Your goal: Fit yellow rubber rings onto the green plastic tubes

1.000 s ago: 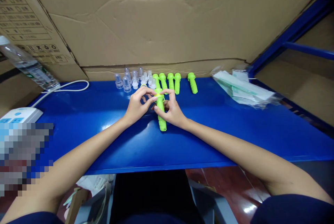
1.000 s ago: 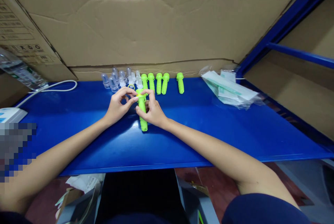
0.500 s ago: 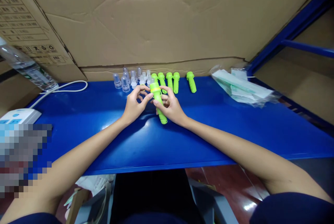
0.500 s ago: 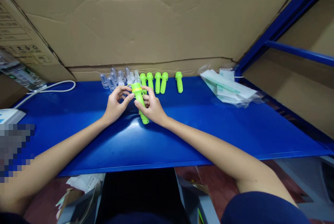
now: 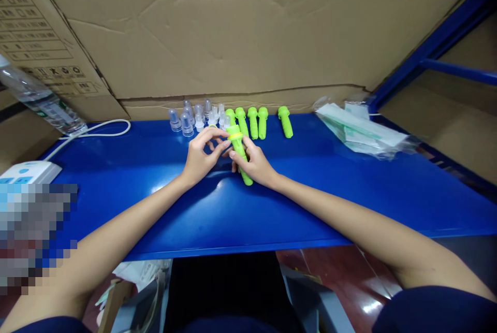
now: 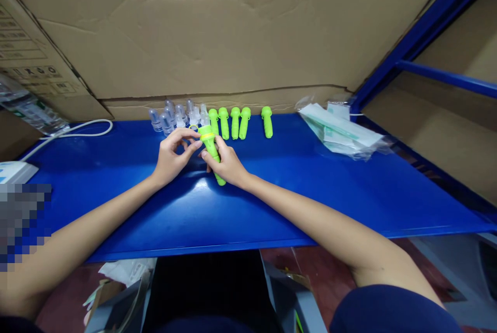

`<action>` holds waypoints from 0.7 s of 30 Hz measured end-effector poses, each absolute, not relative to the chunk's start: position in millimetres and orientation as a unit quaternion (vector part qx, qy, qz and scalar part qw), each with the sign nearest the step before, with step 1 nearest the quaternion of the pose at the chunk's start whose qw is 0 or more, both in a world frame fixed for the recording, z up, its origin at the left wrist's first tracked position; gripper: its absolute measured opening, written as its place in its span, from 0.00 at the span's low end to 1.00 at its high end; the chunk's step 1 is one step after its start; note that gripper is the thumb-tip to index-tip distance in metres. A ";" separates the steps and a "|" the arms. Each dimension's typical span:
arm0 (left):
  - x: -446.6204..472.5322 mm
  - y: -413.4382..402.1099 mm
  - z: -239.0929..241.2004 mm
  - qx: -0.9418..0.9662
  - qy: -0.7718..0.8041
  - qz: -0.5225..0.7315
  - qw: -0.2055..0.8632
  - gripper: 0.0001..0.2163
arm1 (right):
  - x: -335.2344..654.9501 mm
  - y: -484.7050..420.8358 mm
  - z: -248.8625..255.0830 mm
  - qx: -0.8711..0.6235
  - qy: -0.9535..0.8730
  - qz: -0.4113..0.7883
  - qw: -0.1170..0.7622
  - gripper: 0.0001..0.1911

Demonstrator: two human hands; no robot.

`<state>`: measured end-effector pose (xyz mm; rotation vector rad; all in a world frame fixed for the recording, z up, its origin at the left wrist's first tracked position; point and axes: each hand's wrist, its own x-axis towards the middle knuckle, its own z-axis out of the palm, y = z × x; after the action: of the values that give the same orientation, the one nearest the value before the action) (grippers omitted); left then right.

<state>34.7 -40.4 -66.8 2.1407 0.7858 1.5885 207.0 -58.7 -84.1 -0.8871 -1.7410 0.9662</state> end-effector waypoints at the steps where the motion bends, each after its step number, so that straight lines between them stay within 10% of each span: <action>1: 34.6 -40.5 -66.3 0.758 0.277 0.563 0.177 0.05 | 207.1 -58.8 -83.6 -0.363 -0.710 0.391 0.460 0.15; 21: 33.5 -42.4 -63.8 0.745 0.330 0.544 0.200 0.06 | 208.3 -63.5 -82.9 -0.399 -0.702 0.364 0.464 0.31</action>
<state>33.5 -42.4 -63.8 2.0824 0.9231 1.5206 208.3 -63.5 -82.9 -0.9808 -1.7247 0.8930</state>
